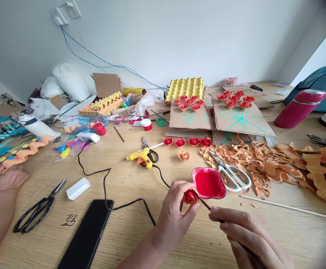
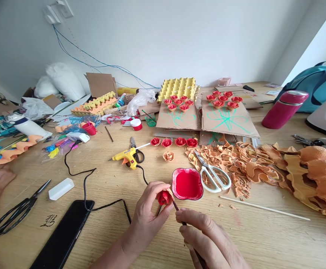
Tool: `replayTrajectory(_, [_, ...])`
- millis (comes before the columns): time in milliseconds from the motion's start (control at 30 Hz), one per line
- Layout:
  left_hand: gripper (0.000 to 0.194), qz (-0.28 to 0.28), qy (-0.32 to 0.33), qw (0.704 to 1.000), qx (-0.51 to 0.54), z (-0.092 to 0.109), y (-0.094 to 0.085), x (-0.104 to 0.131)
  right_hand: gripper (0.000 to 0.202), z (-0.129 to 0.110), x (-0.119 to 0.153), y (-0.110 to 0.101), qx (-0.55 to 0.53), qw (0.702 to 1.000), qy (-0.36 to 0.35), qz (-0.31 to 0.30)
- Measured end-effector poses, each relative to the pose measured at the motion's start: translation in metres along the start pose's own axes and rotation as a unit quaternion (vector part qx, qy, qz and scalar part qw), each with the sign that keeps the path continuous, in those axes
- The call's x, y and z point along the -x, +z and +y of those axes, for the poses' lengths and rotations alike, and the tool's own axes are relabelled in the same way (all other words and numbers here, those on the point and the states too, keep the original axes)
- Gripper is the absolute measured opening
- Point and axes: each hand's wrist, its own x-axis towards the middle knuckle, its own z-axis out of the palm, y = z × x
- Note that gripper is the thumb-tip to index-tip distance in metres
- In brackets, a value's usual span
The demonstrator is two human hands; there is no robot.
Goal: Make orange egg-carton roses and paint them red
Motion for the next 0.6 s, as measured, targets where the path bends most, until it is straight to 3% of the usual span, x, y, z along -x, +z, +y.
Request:
replayTrajectory(333, [0.057,-0.067,0.004,0.998,0.003,-0.002,-0.001,0.002,0.022,0.002,-0.011,-0.001,-0.002,1.0,-0.019,-0.001])
replayTrajectory(600, [0.052,-0.04,-0.016,0.999,-0.002,-0.001,0.0,0.002,0.016,-0.002,-0.008,-0.006,-0.038,0.999,-0.005,0.033])
